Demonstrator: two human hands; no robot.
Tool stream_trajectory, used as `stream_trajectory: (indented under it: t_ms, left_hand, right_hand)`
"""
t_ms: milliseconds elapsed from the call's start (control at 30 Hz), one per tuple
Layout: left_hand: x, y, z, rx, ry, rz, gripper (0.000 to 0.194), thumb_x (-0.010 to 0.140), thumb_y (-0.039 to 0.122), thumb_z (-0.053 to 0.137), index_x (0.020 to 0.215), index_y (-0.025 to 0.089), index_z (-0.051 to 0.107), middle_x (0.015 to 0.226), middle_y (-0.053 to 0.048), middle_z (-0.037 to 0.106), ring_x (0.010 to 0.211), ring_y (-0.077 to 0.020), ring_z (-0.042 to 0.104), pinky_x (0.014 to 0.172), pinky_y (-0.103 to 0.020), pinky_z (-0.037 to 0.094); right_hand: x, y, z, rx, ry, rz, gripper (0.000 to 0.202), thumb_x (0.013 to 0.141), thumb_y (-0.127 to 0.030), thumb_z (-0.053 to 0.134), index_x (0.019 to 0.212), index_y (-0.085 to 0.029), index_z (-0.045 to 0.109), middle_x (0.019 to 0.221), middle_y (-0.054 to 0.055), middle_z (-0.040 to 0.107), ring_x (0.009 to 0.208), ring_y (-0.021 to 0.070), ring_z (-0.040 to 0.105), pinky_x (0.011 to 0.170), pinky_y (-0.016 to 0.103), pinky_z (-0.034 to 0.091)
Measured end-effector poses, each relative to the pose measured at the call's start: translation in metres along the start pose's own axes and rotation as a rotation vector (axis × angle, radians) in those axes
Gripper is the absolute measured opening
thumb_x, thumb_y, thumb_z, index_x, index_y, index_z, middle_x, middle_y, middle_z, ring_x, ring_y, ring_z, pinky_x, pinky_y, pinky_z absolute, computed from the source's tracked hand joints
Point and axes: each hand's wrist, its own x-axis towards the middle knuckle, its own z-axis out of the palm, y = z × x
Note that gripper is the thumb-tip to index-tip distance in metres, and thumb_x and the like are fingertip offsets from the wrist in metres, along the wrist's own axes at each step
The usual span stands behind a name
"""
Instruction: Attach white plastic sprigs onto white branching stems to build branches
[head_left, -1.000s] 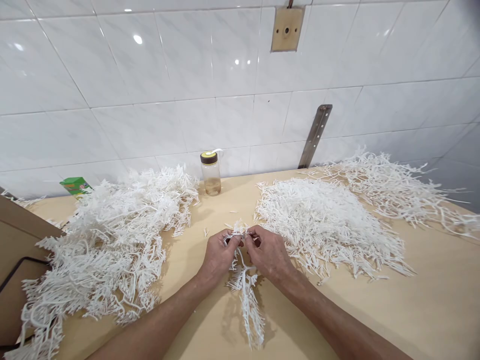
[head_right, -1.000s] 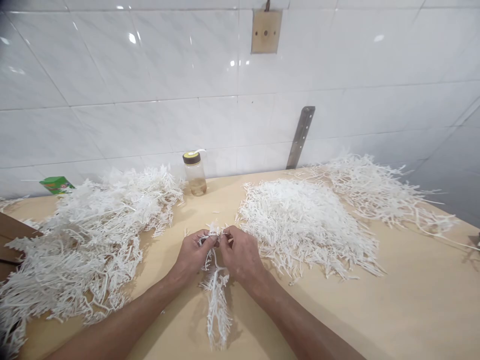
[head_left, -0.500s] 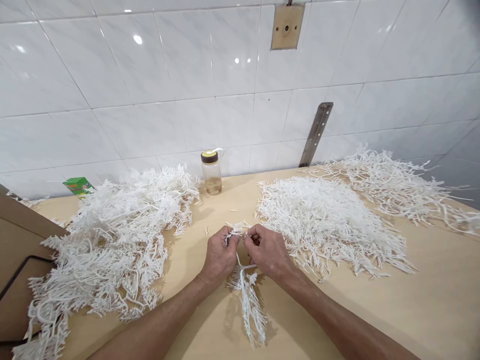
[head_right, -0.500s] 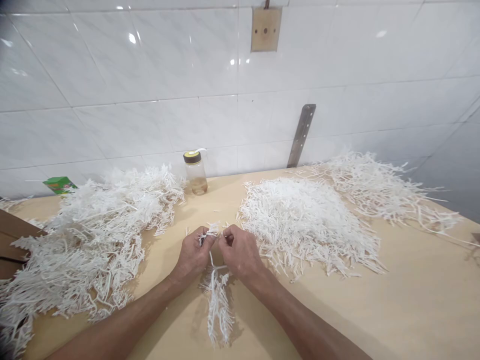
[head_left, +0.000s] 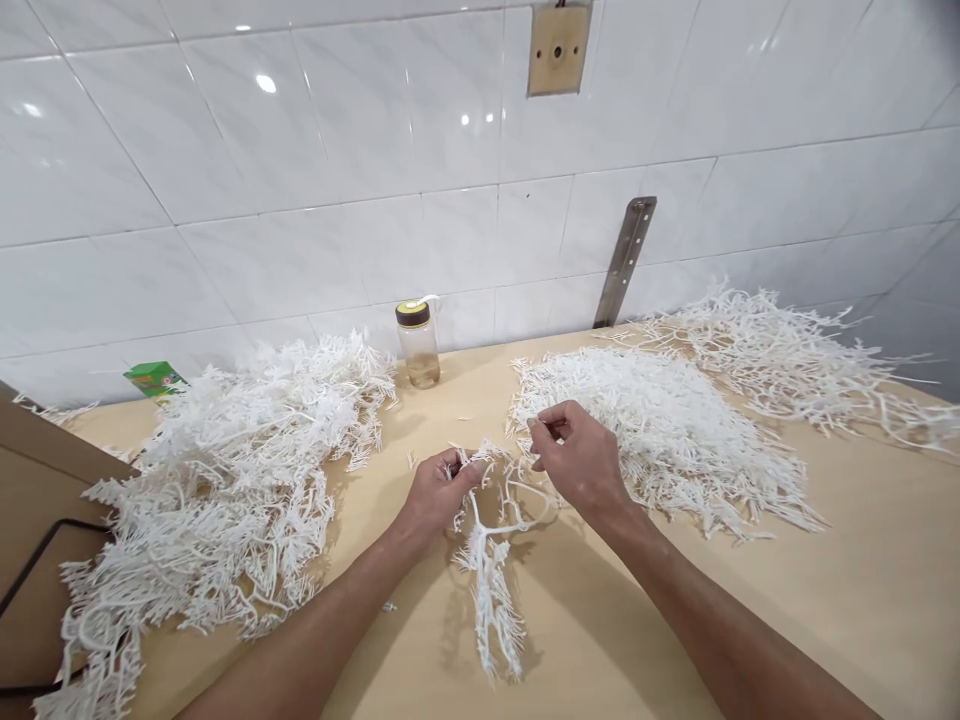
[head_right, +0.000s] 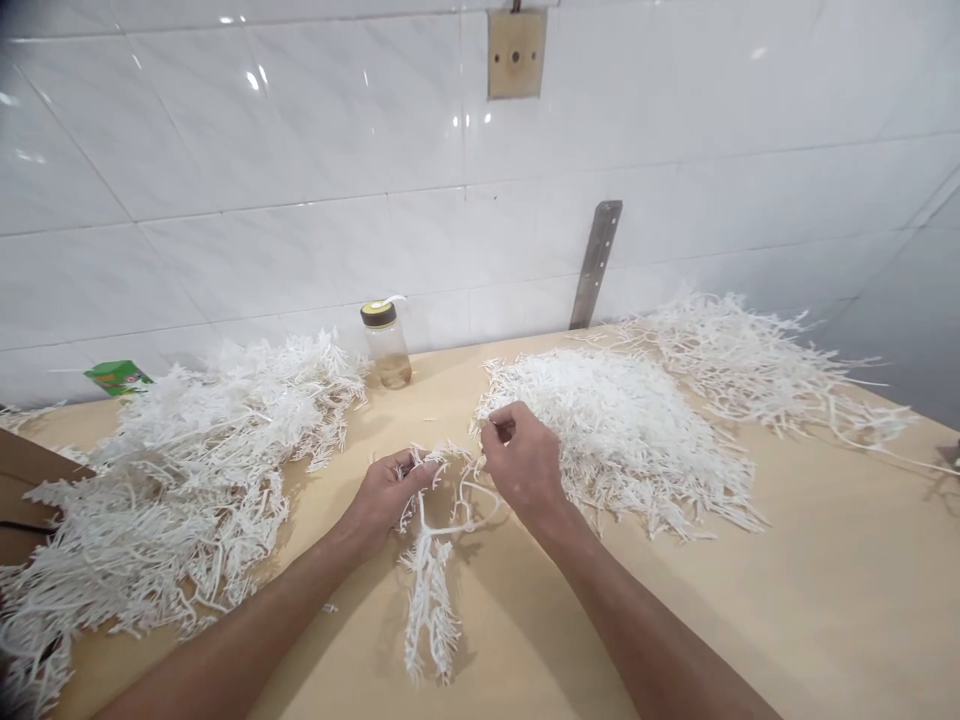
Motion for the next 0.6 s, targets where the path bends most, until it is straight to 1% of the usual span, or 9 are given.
stream_trajectory:
  t_ms: [67,167,200,233,333,400,467,533,600]
  left_hand:
    - [0.002,-0.003,0.0,-0.069,-0.061,-0.053,0.041,0.067,0.05,0.079,0.087,0.015,0.071,0.074,-0.003,0.068,0.068,-0.0159,0.06,0.065,-0.025,0.045]
    - [0.001,-0.004,0.0,-0.115,-0.087,-0.107,0.047,0.066,0.045,0.082,0.1,0.014,0.07,0.085,-0.007,0.071,0.074,-0.0178,0.064,0.069,-0.027,0.048]
    - [0.0,-0.003,0.0,-0.121,-0.087,-0.117,0.048,0.065,0.044,0.083,0.101,0.014,0.069,0.086,-0.007,0.072,0.075,-0.0177,0.064,0.069,-0.027,0.048]
    - [0.0,-0.002,0.0,-0.129,-0.086,-0.12,0.048,0.065,0.042,0.083,0.101,0.014,0.069,0.086,-0.008,0.072,0.074,-0.0174,0.064,0.069,-0.027,0.048]
    - [-0.002,0.0,0.0,-0.134,-0.079,-0.094,0.041,0.064,0.039,0.084,0.092,0.015,0.068,0.076,-0.004,0.069,0.068,-0.0149,0.062,0.067,-0.026,0.047]
    - [-0.002,0.001,0.0,-0.098,-0.068,-0.054,0.035,0.066,0.038,0.083,0.085,0.015,0.066,0.068,-0.001,0.064,0.063,-0.013,0.059,0.064,-0.025,0.045]
    - [-0.001,0.0,0.0,-0.045,-0.064,-0.01,0.031,0.069,0.039,0.081,0.081,0.015,0.065,0.067,0.0,0.062,0.062,-0.0127,0.057,0.063,-0.024,0.044]
    - [0.0,-0.002,-0.001,0.013,-0.056,0.057,0.03,0.071,0.039,0.079,0.081,0.014,0.067,0.07,-0.001,0.063,0.066,-0.0134,0.058,0.066,-0.025,0.044]
    - [0.001,-0.004,-0.002,0.064,-0.031,0.127,0.03,0.071,0.04,0.079,0.082,0.014,0.068,0.072,-0.002,0.063,0.069,-0.0138,0.058,0.069,-0.026,0.044]
  right_hand:
    - [0.002,0.001,-0.002,0.006,0.008,-0.078,0.02,0.084,-0.03,0.056,0.097,-0.017,0.061,0.08,0.006,0.07,0.058,0.017,0.068,0.052,0.026,0.053]
    - [0.003,0.0,-0.005,-0.036,-0.066,-0.22,0.041,0.081,-0.025,0.056,0.121,-0.015,0.057,0.105,0.013,0.069,0.081,0.0215,0.07,0.063,0.031,0.056]
    - [0.003,-0.002,-0.006,-0.065,-0.09,-0.253,0.044,0.081,-0.025,0.057,0.124,-0.015,0.056,0.108,0.013,0.069,0.085,0.0222,0.07,0.066,0.033,0.057]
    - [0.002,-0.003,-0.007,-0.088,-0.114,-0.267,0.043,0.081,-0.025,0.057,0.123,-0.015,0.058,0.108,0.013,0.069,0.085,0.0222,0.069,0.068,0.034,0.057]
    - [-0.002,-0.008,-0.007,-0.077,-0.238,-0.241,0.03,0.088,-0.033,0.054,0.111,-0.017,0.065,0.103,0.01,0.072,0.079,0.0198,0.069,0.069,0.033,0.056]
    - [-0.007,-0.01,-0.006,-0.062,-0.357,-0.213,0.031,0.09,-0.04,0.054,0.108,-0.018,0.066,0.104,0.01,0.072,0.079,0.0196,0.069,0.069,0.032,0.056]
    - [-0.01,-0.01,-0.002,-0.059,-0.455,-0.164,0.033,0.088,-0.042,0.057,0.108,-0.017,0.066,0.103,0.01,0.072,0.078,0.0199,0.069,0.066,0.031,0.055]
    - [-0.013,-0.01,0.001,-0.024,-0.518,-0.073,0.031,0.087,-0.041,0.059,0.105,-0.017,0.066,0.097,0.01,0.073,0.068,0.0178,0.067,0.058,0.029,0.054]
    - [-0.014,-0.009,0.003,0.05,-0.55,0.037,0.026,0.086,-0.038,0.059,0.099,-0.018,0.066,0.088,0.006,0.072,0.053,0.0134,0.062,0.048,0.026,0.05]
